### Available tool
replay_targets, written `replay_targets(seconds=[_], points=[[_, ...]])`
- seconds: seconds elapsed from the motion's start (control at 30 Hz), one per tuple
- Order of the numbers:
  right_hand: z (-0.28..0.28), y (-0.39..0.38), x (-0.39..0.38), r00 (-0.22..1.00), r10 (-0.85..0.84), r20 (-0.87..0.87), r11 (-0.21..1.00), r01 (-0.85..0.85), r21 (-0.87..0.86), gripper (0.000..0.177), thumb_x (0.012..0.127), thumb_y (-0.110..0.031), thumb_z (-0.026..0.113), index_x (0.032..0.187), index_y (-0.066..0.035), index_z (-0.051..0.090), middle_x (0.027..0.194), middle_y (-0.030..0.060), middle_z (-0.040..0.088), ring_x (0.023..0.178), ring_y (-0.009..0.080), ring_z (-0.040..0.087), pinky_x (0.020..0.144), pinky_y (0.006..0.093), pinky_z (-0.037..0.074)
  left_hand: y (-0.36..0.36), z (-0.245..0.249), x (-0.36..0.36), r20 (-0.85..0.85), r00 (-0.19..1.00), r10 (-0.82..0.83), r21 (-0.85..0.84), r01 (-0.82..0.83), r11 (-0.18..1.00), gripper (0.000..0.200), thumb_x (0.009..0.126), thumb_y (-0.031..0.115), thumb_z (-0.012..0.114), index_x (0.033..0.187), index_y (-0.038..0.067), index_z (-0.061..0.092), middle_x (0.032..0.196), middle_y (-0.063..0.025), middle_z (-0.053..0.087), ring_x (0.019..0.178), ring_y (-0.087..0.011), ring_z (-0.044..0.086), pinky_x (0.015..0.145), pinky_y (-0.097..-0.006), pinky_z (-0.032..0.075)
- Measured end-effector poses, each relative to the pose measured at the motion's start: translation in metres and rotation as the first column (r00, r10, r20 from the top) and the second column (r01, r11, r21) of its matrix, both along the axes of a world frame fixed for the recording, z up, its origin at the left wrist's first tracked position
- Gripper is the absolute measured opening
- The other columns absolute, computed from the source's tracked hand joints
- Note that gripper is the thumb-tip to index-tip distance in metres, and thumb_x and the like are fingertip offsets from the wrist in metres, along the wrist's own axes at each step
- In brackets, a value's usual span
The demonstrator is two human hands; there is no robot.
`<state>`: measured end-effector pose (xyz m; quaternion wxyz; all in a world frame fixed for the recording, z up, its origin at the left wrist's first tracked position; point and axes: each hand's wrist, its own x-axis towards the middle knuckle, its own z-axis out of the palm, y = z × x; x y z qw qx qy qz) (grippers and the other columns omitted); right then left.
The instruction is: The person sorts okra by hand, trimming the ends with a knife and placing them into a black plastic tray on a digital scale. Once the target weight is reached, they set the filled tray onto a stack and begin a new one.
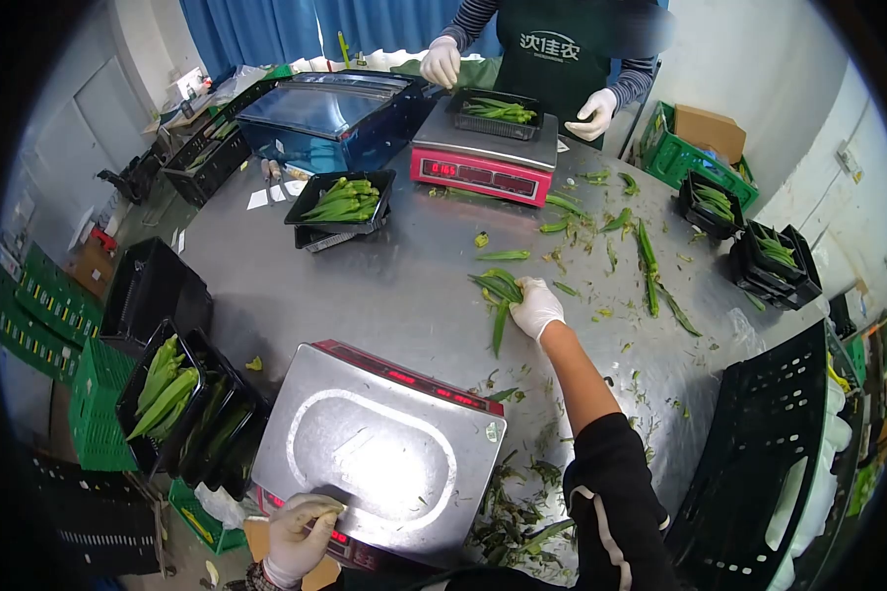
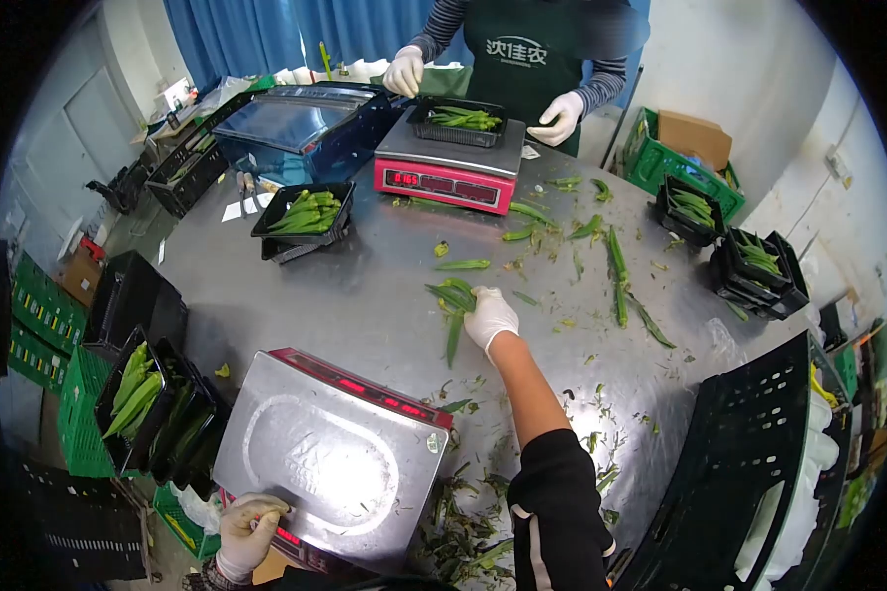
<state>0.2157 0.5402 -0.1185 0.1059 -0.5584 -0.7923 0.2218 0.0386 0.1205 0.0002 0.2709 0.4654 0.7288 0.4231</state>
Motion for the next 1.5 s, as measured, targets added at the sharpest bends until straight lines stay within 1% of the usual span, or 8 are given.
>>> replay_targets(seconds=[0.23, 0.47, 0.7, 0.83, 0.93, 1.07, 1.1, 1.5], points=[[0.013, -0.014, -0.004, 0.994, -0.002, 0.106, 0.998, -0.005, 0.063, 0.027, 0.079, -0.02, 0.063, 0.103, -0.007, 0.061, 0.105, 0.0168, 0.059, 0.096, 0.0319, 0.06, 0.084, 0.038, 0.048, 0.001, 0.002, 0.002, 0.011, 1.0, -0.001, 0.004, 0.001, 1.0, 0.008, 0.08, 0.004, 0.059, 0.078, -0.002, 0.064, 0.082, -0.0125, 0.066, 0.077, -0.0205, 0.061, 0.07, -0.0309, 0.048], [0.015, -0.009, 0.035, 0.381, -0.431, -0.818, 0.821, -0.21, -0.531, 0.018, 0.087, -0.019, 0.059, 0.094, -0.004, 0.061, 0.073, 0.004, 0.062, 0.05, 0.0086, 0.05, 0.047, 0.0237, 0.043, -0.004, -0.002, -0.001, -0.033, 0.999, -0.005, 0.024, 0.006, 1.0, 0.004, 0.077, 0.0, 0.062, 0.08, -0.001, 0.064, 0.084, -0.0125, 0.066, 0.075, -0.0219, 0.062, 0.067, -0.0295, 0.048], [-0.023, -0.041, 0.102, 0.842, -0.314, -0.438, 0.933, 0.189, -0.306, 0.022, 0.088, -0.02, 0.058, 0.099, -0.001, 0.058, 0.069, 0.006, 0.061, 0.047, 0.0095, 0.05, 0.042, 0.0229, 0.042, -0.008, -0.003, 0.0, -0.034, 0.999, -0.017, 0.031, 0.018, 0.999, 0.005, 0.076, 0.0, 0.062, 0.08, -0.001, 0.064, 0.083, -0.0116, 0.066, 0.076, -0.0221, 0.062, 0.068, -0.0298, 0.049], [0.005, -0.051, 0.124, 0.238, -0.615, -0.752, 0.784, 0.077, -0.616, 0.022, 0.086, -0.019, 0.06, 0.095, 0.001, 0.06, 0.069, 0.0062, 0.063, 0.041, 0.0093, 0.048, 0.039, 0.0232, 0.039, -0.005, -0.001, 0.001, -0.04, 0.998, -0.048, 0.05, 0.05, 0.997, 0.006, 0.076, -0.001, 0.061, 0.08, -0.001, 0.065, 0.083, -0.0114, 0.066, 0.076, -0.0219, 0.062, 0.068, -0.0295, 0.049], [-0.008, -0.05, 0.126, 0.779, -0.492, -0.39, 0.836, 0.297, -0.461, 0.021, 0.087, -0.02, 0.058, 0.091, 0.0, 0.061, 0.067, 0.0055, 0.063, 0.041, 0.0089, 0.048, 0.039, 0.0223, 0.039, -0.007, 0.001, 0.002, -0.06, 0.995, -0.074, 0.071, 0.078, 0.994, 0.006, 0.075, -0.001, 0.062, 0.08, -0.001, 0.065, 0.084, -0.0114, 0.066, 0.076, -0.0217, 0.062, 0.068, -0.0295, 0.049], [0.0, -0.049, 0.134, 0.45, -0.643, -0.62, 0.759, 0.267, -0.594, 0.019, 0.088, -0.02, 0.057, 0.085, -0.001, 0.061, 0.063, 0.0032, 0.061, 0.041, 0.0079, 0.046, 0.038, 0.0216, 0.037, -0.01, 0.001, 0.004, -0.019, 1.0, -0.013, 0.105, 0.015, 0.994, 0.003, 0.078, 0.001, 0.061, 0.079, -0.001, 0.063, 0.083, -0.0114, 0.066, 0.079, -0.0203, 0.062, 0.071, -0.0301, 0.048], [-0.008, -0.047, 0.136, 0.702, -0.551, -0.452, 0.803, 0.297, -0.517, 0.019, 0.089, -0.019, 0.057, 0.093, -0.001, 0.059, 0.064, 0.0035, 0.06, 0.042, 0.0086, 0.048, 0.039, 0.022, 0.039, -0.013, 0.003, 0.005, -0.029, 0.999, -0.022, 0.089, 0.024, 0.996, 0.003, 0.078, 0.001, 0.061, 0.079, -0.001, 0.063, 0.084, -0.0114, 0.066, 0.079, -0.0204, 0.062, 0.072, -0.0301, 0.048], [0.04, -0.068, 0.111, 0.272, -0.212, -0.939, 0.977, 0.038, -0.21, 0.026, 0.082, 0.005, 0.056, 0.106, -0.001, 0.051, 0.095, 0.0066, 0.058, 0.078, 0.0121, 0.057, 0.073, 0.024, 0.048, -0.012, 0.008, 0.008, -0.026, 0.999, -0.025, 0.099, 0.028, 0.995, 0.005, 0.078, 0.003, 0.062, 0.08, 0.0, 0.065, 0.083, -0.0106, 0.066, 0.077, -0.0198, 0.061, 0.071, -0.0292, 0.047]])
